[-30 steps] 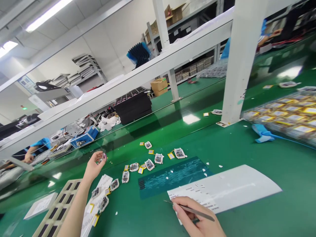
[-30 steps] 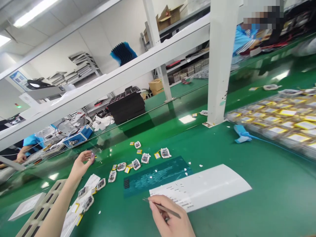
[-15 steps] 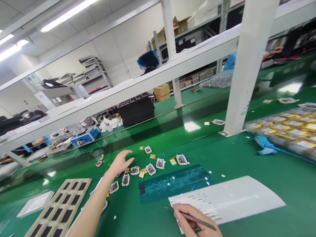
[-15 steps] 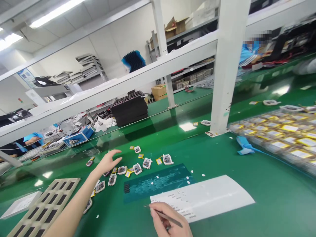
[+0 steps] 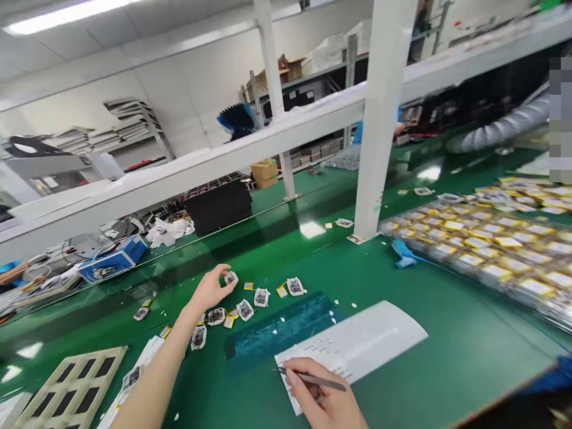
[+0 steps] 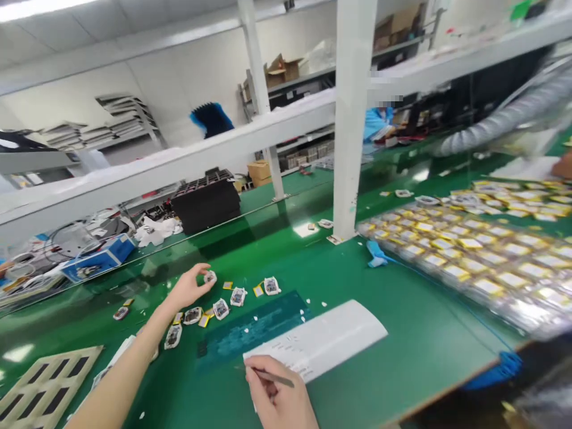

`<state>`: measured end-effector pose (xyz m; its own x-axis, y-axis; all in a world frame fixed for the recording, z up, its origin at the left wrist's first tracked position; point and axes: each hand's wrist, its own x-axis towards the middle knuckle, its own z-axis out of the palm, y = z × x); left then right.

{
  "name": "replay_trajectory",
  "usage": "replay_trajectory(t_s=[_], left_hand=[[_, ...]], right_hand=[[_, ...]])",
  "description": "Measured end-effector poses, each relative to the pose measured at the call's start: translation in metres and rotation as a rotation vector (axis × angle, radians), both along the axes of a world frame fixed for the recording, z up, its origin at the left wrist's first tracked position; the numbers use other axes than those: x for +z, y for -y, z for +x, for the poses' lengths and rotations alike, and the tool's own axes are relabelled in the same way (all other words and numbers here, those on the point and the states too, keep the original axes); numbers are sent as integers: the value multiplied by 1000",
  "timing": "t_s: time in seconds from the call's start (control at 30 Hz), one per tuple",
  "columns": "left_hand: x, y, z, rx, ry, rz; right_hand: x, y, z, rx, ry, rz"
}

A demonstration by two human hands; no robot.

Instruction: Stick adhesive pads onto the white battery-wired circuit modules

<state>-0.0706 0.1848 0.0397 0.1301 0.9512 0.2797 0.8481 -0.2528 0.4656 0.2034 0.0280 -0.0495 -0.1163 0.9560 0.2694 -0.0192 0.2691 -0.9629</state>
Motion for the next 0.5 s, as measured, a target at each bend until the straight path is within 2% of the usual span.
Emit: replay_trajectory(t_s=[0.17,0.27,0.33,0.4,0.5], left_hand=[[25,79,-53,22,211,4],[32,129,-58,-16,250,-15],[25,158,-38,-103,111,-111],[12,178,-4,-201,-52,-182],[-13,190,44,-275,-219,-78]], right_hand=[[18,6,-2,-112,-39,77],[23,8,-2,-126,-30,165],[26,10,0,-106,-27,212],[27,10,2,-88,-24,247],[29,10,6,-68,-15,292]])
